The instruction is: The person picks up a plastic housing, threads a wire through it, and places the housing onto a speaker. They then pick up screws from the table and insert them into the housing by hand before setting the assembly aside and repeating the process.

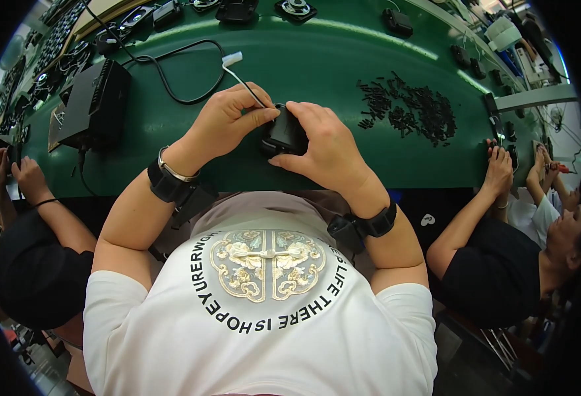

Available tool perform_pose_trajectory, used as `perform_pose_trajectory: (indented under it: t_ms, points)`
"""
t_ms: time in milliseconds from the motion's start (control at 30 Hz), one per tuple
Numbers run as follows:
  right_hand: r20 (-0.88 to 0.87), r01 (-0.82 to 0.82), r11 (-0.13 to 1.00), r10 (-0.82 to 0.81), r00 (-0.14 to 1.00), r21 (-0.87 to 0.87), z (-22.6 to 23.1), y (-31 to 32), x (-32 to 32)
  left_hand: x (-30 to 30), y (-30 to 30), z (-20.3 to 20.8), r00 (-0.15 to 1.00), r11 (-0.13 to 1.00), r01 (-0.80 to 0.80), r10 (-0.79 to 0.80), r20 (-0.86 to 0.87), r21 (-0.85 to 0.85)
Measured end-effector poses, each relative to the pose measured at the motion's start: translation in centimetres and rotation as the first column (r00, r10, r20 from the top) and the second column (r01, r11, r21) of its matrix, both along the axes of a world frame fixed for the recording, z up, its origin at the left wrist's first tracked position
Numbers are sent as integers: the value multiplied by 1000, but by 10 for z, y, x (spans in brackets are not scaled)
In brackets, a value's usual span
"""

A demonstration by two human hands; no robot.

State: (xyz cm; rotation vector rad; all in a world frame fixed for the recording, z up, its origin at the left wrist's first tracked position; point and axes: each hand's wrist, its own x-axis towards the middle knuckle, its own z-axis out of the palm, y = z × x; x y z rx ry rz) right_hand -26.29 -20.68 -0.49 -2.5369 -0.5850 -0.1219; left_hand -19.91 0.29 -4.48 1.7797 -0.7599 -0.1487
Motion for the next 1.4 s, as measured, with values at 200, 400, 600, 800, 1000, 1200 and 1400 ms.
perform_pose_trajectory:
  t_ms: [200, 400, 600, 800, 1000, 1200, 1400]
  points:
    - [-3, -14, 1000, 14, 1000, -22, 0, 0, -7, 1, 5, -2, 969, 989, 122, -136, 205, 80]
    - [52, -19, 997, 23, 998, -77, -3, 4, -6, -1, 4, -10, 931, 974, 107, -169, 323, 201]
    - [121, 8, 990, 9, 993, -139, -5, 6, -8, -2, 3, -6, 932, 969, 97, -169, 321, 226]
    - [146, 14, 993, 3, 989, -118, -9, 9, -6, 3, 7, -3, 946, 964, 146, -202, 255, 221]
    - [207, 22, 999, -27, 978, 27, -23, 8, -7, 2, 9, 0, 944, 961, 166, -220, 245, 222]
    - [269, 30, 997, -10, 963, -69, -21, 7, -6, -1, 13, 0, 957, 969, 158, -198, 214, 192]
    - [313, 80, 991, -44, 949, -103, -27, 10, -5, -32, 20, 2, 989, 983, 35, -60, 134, 179]
